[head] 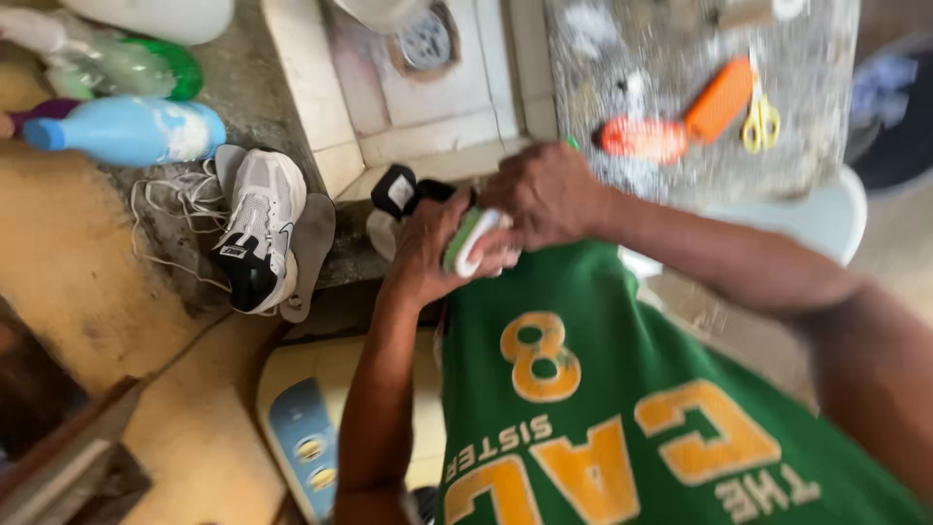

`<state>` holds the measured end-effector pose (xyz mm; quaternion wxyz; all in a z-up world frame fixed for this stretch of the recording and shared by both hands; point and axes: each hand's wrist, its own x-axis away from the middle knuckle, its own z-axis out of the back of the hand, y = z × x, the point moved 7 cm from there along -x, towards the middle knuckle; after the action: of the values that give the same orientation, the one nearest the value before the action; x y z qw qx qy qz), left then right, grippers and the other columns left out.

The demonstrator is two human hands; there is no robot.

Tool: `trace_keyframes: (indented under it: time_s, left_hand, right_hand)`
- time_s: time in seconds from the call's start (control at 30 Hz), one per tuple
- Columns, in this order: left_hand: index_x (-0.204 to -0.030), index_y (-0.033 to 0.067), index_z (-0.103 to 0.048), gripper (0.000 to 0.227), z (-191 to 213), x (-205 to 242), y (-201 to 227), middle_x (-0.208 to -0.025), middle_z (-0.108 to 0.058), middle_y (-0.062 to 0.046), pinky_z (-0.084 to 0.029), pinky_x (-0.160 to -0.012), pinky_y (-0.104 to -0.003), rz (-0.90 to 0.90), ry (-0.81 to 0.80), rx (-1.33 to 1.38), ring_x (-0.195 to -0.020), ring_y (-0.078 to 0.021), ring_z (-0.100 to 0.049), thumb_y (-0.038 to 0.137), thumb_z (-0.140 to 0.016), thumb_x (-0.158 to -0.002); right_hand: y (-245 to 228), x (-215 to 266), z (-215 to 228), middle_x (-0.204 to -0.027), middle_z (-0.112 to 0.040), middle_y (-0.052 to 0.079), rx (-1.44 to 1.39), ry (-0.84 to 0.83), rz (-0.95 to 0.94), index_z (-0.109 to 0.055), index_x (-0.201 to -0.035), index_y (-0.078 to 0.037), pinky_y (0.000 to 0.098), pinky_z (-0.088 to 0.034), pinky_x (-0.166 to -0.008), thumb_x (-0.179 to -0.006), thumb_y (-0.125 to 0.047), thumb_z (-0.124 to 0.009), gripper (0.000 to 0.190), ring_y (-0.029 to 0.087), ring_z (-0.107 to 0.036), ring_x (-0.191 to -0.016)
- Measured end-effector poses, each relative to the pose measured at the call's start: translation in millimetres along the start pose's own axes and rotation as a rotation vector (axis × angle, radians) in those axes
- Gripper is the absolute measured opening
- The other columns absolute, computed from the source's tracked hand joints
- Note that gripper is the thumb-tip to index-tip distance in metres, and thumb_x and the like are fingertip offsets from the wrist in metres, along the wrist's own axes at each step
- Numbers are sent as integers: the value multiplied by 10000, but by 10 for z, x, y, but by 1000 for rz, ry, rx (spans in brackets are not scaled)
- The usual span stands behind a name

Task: The person scrubs a white and black sneaker with a green toothbrush and a white cleaning paste. They repeatedly apply the paste to the brush and scrub various parts of the shoe, including the mesh upper, the heel, and the sole, while holding the shoe in their left hand.

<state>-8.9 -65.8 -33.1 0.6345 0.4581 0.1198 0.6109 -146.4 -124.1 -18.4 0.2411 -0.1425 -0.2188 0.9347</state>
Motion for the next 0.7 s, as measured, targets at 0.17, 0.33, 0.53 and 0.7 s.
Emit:
trace_keyframes:
  time_s: [0.17, 0.33, 0.53, 0.7]
  left_hand:
    - [-1195, 63, -646, 793, 48, 71, 83, -959, -751, -164, -542, -786, -508, -71, 82, 5, -895, -395, -709, 537, -928, -626]
    - [-1257, 56, -633, 794, 37, 92, 62, -1004, -760, -154, -582, -836, -460, -145, 57, 127, -910, -340, -742, 538, -911, -689]
    - [-1331, -57, -539, 1022, 6, 96, 120, -1000, -686, -256, -528, -759, -493, -279, 251, -92, -879, -413, -672, 552, -944, -617]
    - [-1265, 26, -610, 856, -22, -79, 74, -968, -739, -190, -538, -769, -505, -125, 84, -22, -892, -402, -700, 501, -935, -632]
  right_hand:
    - [279, -36, -67, -743, -729, 54, -58, -221, -242, -807, -892, -144, 421, -501, -466, -688, -888, -591, 802, 245, -679, -608]
    - [392, 32, -108, -718, -711, 62, -73, -289, -276, -814, -912, -161, 444, -508, -568, -761, -863, -578, 756, 257, -670, -608]
    - [337, -48, -21, -806, -732, 61, -117, -96, -48, -793, -942, -124, 406, -479, -494, -869, -821, -551, 742, 249, -669, -618]
    - [319, -64, 86, -671, -679, 80, -108, -110, -25, -777, -796, -129, 410, -471, -498, -813, -827, -584, 725, 294, -650, -599]
